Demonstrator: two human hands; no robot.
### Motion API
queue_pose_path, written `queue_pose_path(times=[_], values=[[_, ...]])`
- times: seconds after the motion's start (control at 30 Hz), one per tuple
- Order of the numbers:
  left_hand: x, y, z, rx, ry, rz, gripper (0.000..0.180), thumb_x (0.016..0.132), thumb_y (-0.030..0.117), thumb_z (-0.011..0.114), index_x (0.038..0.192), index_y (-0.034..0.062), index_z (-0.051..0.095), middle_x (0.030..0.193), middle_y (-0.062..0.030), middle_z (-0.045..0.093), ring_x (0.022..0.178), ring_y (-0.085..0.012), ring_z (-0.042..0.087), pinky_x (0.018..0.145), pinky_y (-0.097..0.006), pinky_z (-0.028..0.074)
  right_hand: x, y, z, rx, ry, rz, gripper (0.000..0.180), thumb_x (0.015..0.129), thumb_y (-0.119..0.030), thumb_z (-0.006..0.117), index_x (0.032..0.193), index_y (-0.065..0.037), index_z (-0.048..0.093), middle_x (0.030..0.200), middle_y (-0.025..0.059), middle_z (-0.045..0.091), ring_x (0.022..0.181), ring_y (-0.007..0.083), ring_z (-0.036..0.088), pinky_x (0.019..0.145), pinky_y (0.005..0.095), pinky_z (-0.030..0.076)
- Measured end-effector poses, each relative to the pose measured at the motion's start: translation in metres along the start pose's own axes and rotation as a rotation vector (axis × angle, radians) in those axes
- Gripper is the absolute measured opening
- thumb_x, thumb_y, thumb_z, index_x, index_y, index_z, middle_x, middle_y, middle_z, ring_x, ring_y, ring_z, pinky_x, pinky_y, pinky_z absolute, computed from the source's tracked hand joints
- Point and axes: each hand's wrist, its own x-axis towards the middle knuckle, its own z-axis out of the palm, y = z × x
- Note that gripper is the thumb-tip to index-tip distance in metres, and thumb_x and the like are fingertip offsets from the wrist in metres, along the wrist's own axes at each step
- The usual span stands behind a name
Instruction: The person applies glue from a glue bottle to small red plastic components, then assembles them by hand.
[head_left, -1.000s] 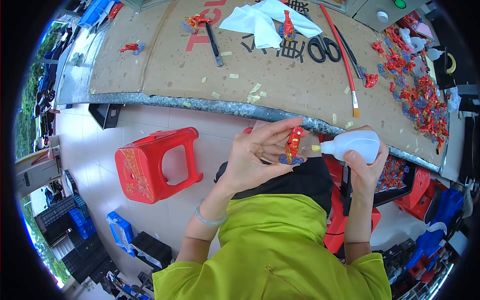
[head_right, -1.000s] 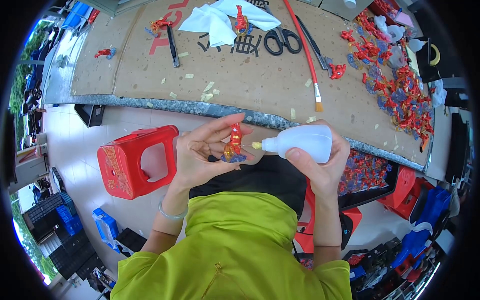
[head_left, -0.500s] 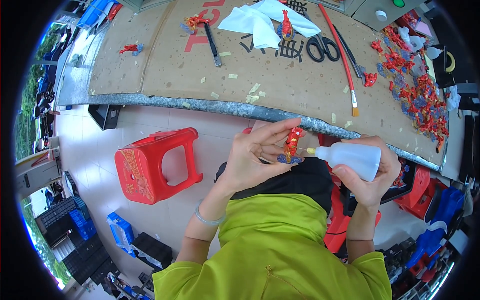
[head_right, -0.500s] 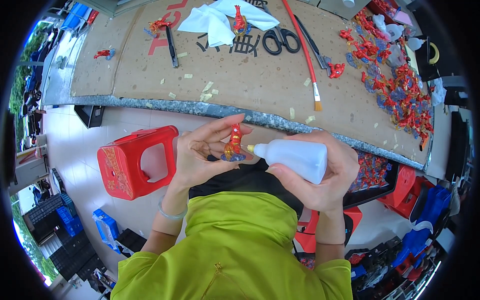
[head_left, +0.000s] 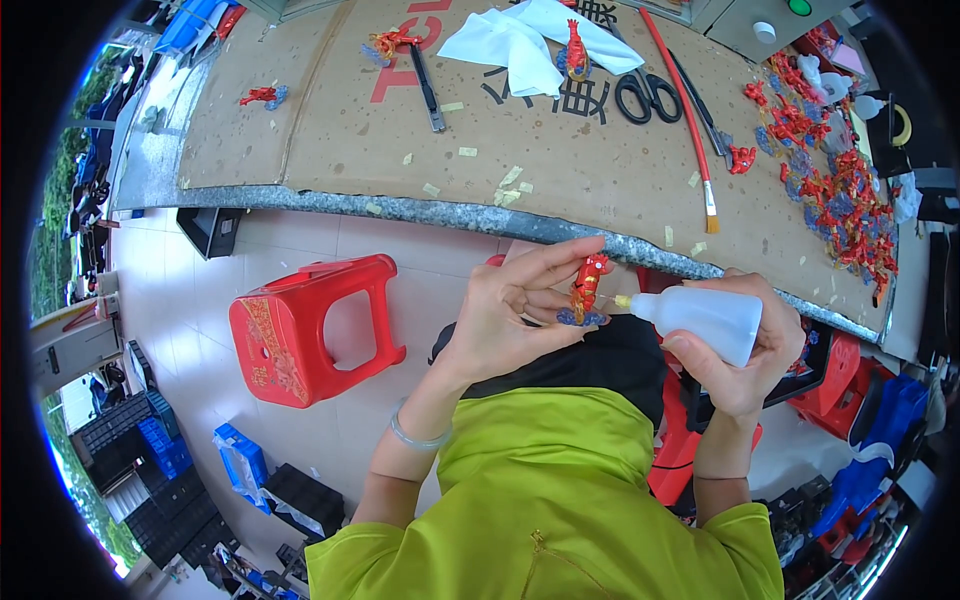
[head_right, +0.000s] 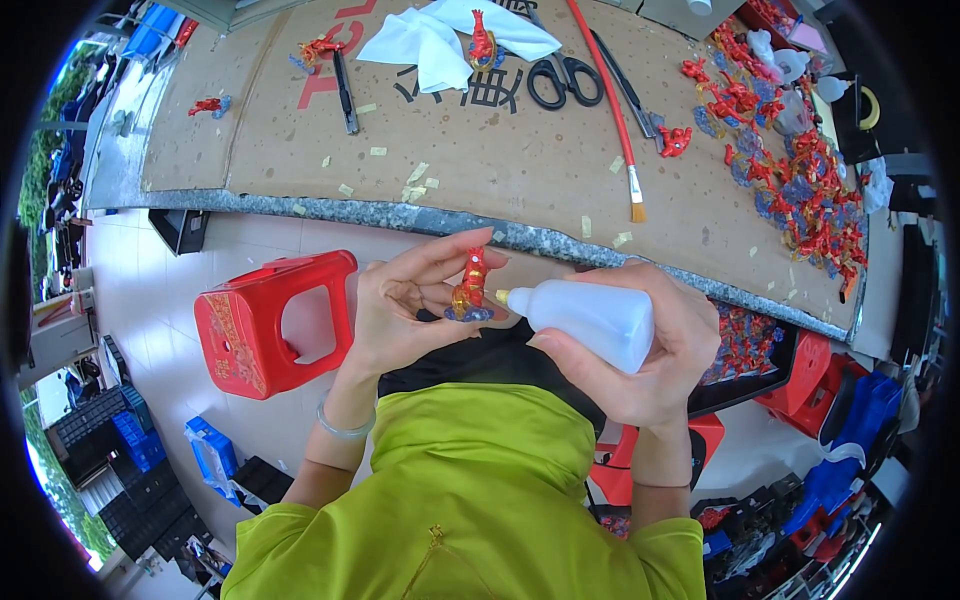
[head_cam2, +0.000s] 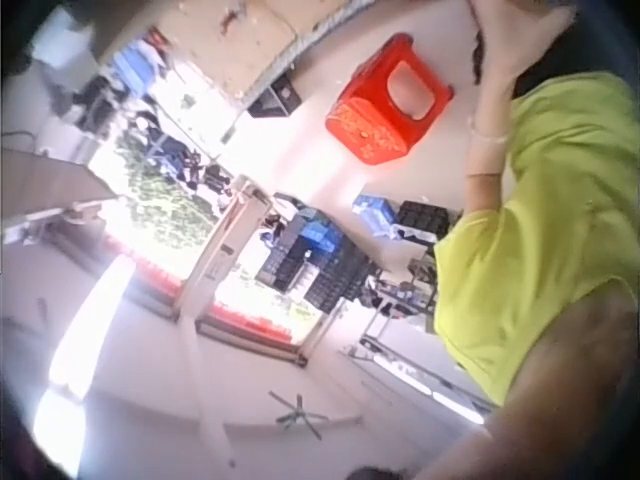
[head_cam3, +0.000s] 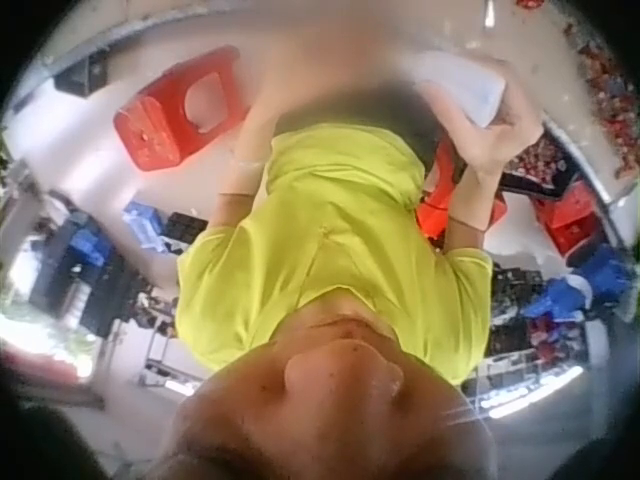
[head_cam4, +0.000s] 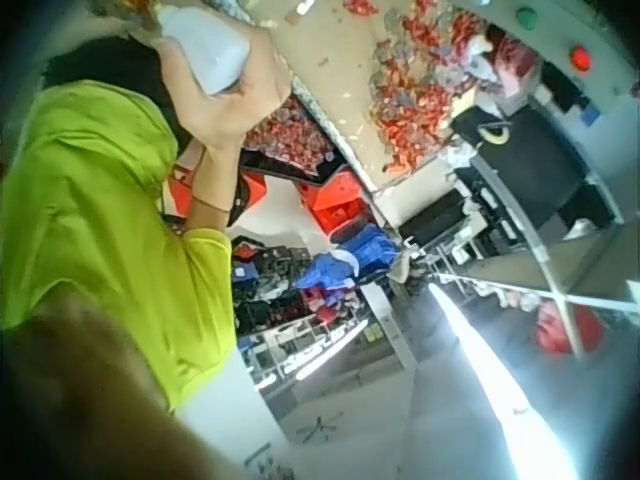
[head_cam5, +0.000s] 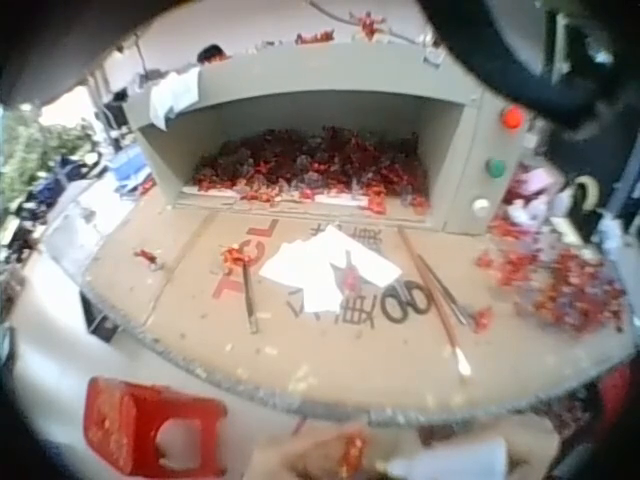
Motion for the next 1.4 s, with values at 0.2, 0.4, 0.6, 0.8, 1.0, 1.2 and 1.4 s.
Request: queue_pose_path(times=[0.2, 0.4, 0.6, 0.8, 1.0, 1.2, 1.4], values=[[0.001, 0.000, 0.000, -0.049, -0.001, -0.018, 0.067, 0.067, -0.015, 0.067, 0.129, -0.0071, 0.044, 0.116, -0.0182, 0.061, 0.090, -0.0244, 0.068, 0.072, -0.026, 0.057, 0.003, 0.000, 0.000, -0.011, -0.015, -0.005, 0.032, 0.061, -0.014, 0.081, 0.084, 0.003, 0.065, 0.075, 0.0119, 0.069, 0.066, 0.0174, 0.068, 0.061, 0.0249, 0.051], [0.006, 0.005, 0.003, -0.182, -0.052, -0.042, 0.068, 0.068, -0.014, 0.068, 0.131, -0.0072, 0.042, 0.117, -0.0211, 0.059, 0.089, -0.0273, 0.067, 0.066, -0.026, 0.058, -0.001, 0.008, -0.013, 0.065, 0.022, 0.064, 0.034, 0.063, -0.018, 0.077, 0.086, 0.005, 0.064, 0.079, 0.0138, 0.068, 0.069, 0.0183, 0.067, 0.062, 0.0266, 0.052], [0.027, 0.001, 0.002, -0.228, 0.038, 0.087, 0.063, 0.074, -0.016, 0.062, 0.132, -0.0057, 0.040, 0.121, -0.0210, 0.056, 0.091, -0.0294, 0.067, 0.068, -0.027, 0.057, 0.001, 0.063, -0.051, 0.662, 0.300, 0.248, 0.054, 0.066, -0.025, 0.068, 0.103, 0.012, 0.056, 0.088, 0.0184, 0.061, 0.075, 0.0241, 0.061, 0.078, 0.0339, 0.049], [0.075, -0.001, 0.017, -0.158, 0.057, 0.172, 0.064, 0.073, -0.018, 0.058, 0.133, -0.0068, 0.037, 0.119, -0.0211, 0.056, 0.089, -0.0288, 0.067, 0.065, -0.026, 0.057, 0.002, 0.093, -0.085, 0.360, 0.333, 0.245, 0.036, 0.072, -0.001, 0.066, 0.106, 0.004, 0.060, 0.101, 0.0097, 0.061, 0.093, 0.0185, 0.059, 0.087, 0.0307, 0.044], [0.093, -0.014, 0.017, -0.077, 0.133, 0.137, 0.063, 0.074, -0.017, 0.056, 0.134, -0.0083, 0.036, 0.120, -0.0224, 0.054, 0.085, -0.0276, 0.067, 0.059, -0.024, 0.055, 0.015, 0.115, -0.088, 0.237, 0.238, 0.328, 0.042, 0.072, 0.005, 0.068, 0.112, -0.001, 0.059, 0.106, 0.0069, 0.060, 0.099, 0.0149, 0.056, 0.088, 0.0274, 0.044], [0.097, -0.015, 0.018, -0.045, 0.231, 0.185, 0.060, 0.075, -0.015, 0.055, 0.132, -0.0085, 0.038, 0.118, -0.0223, 0.055, 0.077, -0.0239, 0.067, 0.055, -0.021, 0.054, -0.015, 0.099, -0.120, -0.059, 0.333, 0.130, 0.041, 0.076, 0.003, 0.065, 0.116, -0.003, 0.059, 0.114, 0.0080, 0.060, 0.102, 0.0144, 0.056, 0.089, 0.0272, 0.044], [0.098, -0.013, 0.019, -0.030, 0.242, 0.204, 0.060, 0.075, -0.015, 0.055, 0.132, -0.0084, 0.038, 0.117, -0.0213, 0.056, 0.076, -0.0229, 0.067, 0.054, -0.021, 0.053, -0.066, 0.186, -0.268, -0.570, 1.181, 0.337, 0.021, 0.085, -0.015, 0.060, 0.097, 0.002, 0.064, 0.094, 0.0153, 0.067, 0.084, 0.0212, 0.064, 0.075, 0.0322, 0.050]])
